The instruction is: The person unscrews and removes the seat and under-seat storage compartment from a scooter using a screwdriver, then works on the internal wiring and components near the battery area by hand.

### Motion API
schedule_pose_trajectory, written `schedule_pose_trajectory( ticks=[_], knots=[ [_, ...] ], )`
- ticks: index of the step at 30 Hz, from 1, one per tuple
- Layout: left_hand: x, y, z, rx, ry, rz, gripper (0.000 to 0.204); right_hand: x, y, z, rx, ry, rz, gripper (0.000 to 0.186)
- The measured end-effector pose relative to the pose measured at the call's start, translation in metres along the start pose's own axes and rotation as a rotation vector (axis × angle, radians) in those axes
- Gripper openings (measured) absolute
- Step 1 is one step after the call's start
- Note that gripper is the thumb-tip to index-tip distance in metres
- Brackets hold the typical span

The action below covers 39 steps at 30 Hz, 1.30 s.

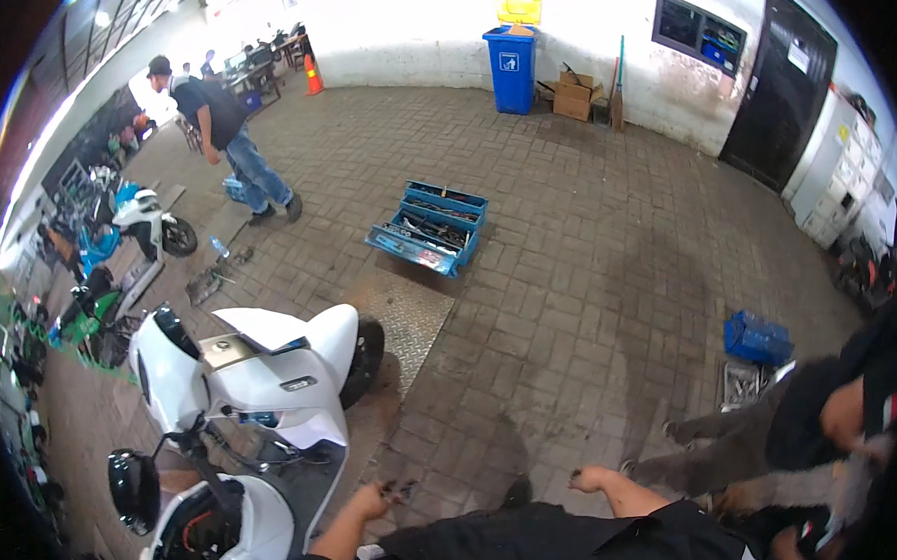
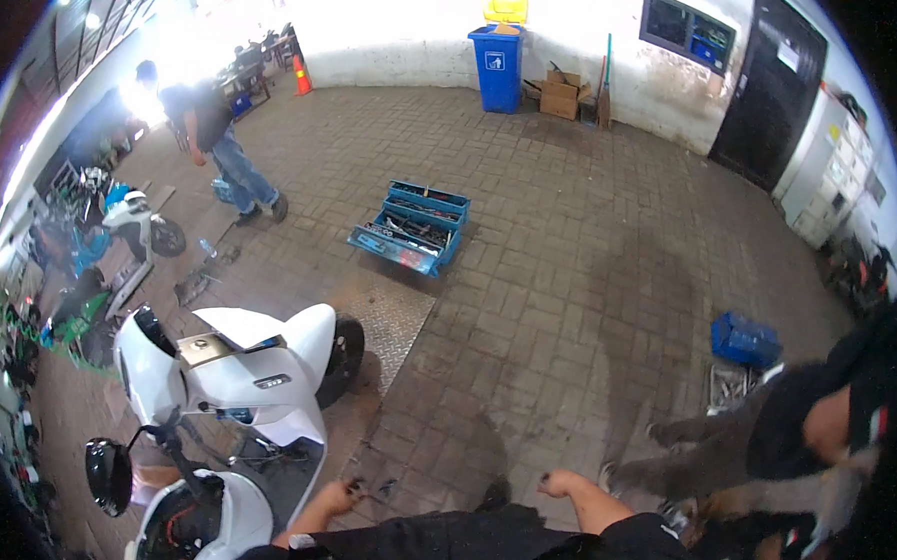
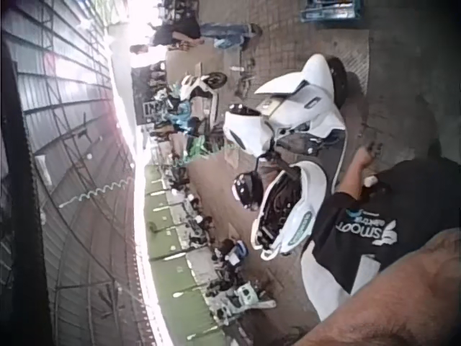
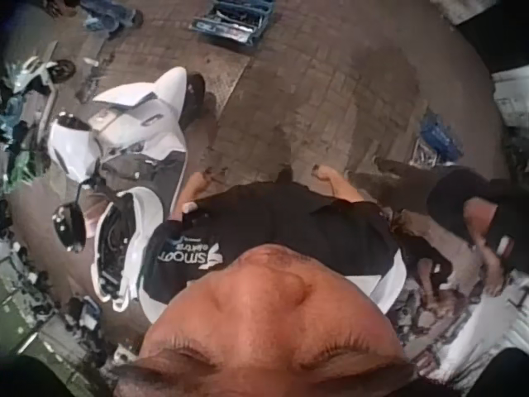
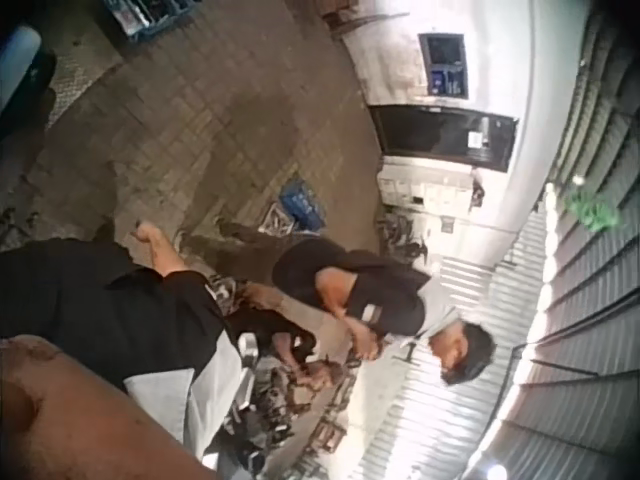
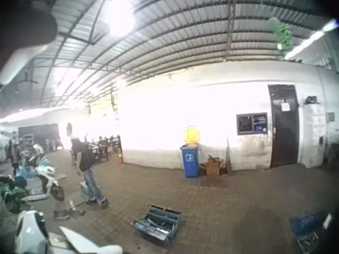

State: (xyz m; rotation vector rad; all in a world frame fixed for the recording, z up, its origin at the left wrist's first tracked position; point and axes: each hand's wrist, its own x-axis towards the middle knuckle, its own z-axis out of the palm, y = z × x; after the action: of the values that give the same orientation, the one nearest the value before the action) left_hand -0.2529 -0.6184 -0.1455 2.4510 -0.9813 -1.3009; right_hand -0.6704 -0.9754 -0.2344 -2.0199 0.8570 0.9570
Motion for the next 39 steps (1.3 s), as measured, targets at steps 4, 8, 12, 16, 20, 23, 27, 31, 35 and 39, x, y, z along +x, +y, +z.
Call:
schedule_pose_trajectory(
  ticks=[4,8,12,16,20,23,27,31,35,39],
  knots=[
    [0.042,0.044,-0.071,-0.181,-0.001,-0.09,0.059,0.026,-0.059,-0.15,0.094,0.266,-0.099,0.059],
    [0.118,0.021,-0.093,0.261,-0.223,-0.197,0.06,0.084,-0.135,-0.276,0.233,0.308,-0.218,0.057],
    [0.238,-0.024,-0.095,0.183,-0.262,-0.255,0.056,0.168,-0.164,-0.357,0.085,0.195,-0.232,0.057],
    [0.347,-0.08,-0.147,0.26,-0.265,-0.212,0.057,0.242,-0.183,-0.432,-0.135,0.04,-0.213,0.055],
    [0.421,0.131,-0.35,0.056,0.043,-0.105,0.055,0.273,-0.17,-0.548,-0.007,0.118,0.006,0.055],
    [0.432,0.157,-0.414,-0.276,0.392,-0.016,0.047,0.342,-0.221,-0.616,0.177,0.132,-0.017,0.052],
    [0.46,0.186,-0.403,-0.555,0.56,-0.124,0.041,0.487,-0.251,-0.674,0.192,0.199,-0.14,0.046],
    [0.484,0.21,-0.289,-0.601,0.35,-0.506,0.047,0.675,-0.288,-0.729,0.043,0.241,-0.23,0.037],
    [0.514,0.282,-0.208,-0.536,0.189,-0.672,0.053,0.875,-0.28,-0.739,0.088,0.258,-0.205,0.032],
    [0.52,0.33,-0.132,-0.429,0.04,-0.667,0.057,1.011,-0.297,-0.722,0.103,0.028,0.017,0.031]
  ],
)
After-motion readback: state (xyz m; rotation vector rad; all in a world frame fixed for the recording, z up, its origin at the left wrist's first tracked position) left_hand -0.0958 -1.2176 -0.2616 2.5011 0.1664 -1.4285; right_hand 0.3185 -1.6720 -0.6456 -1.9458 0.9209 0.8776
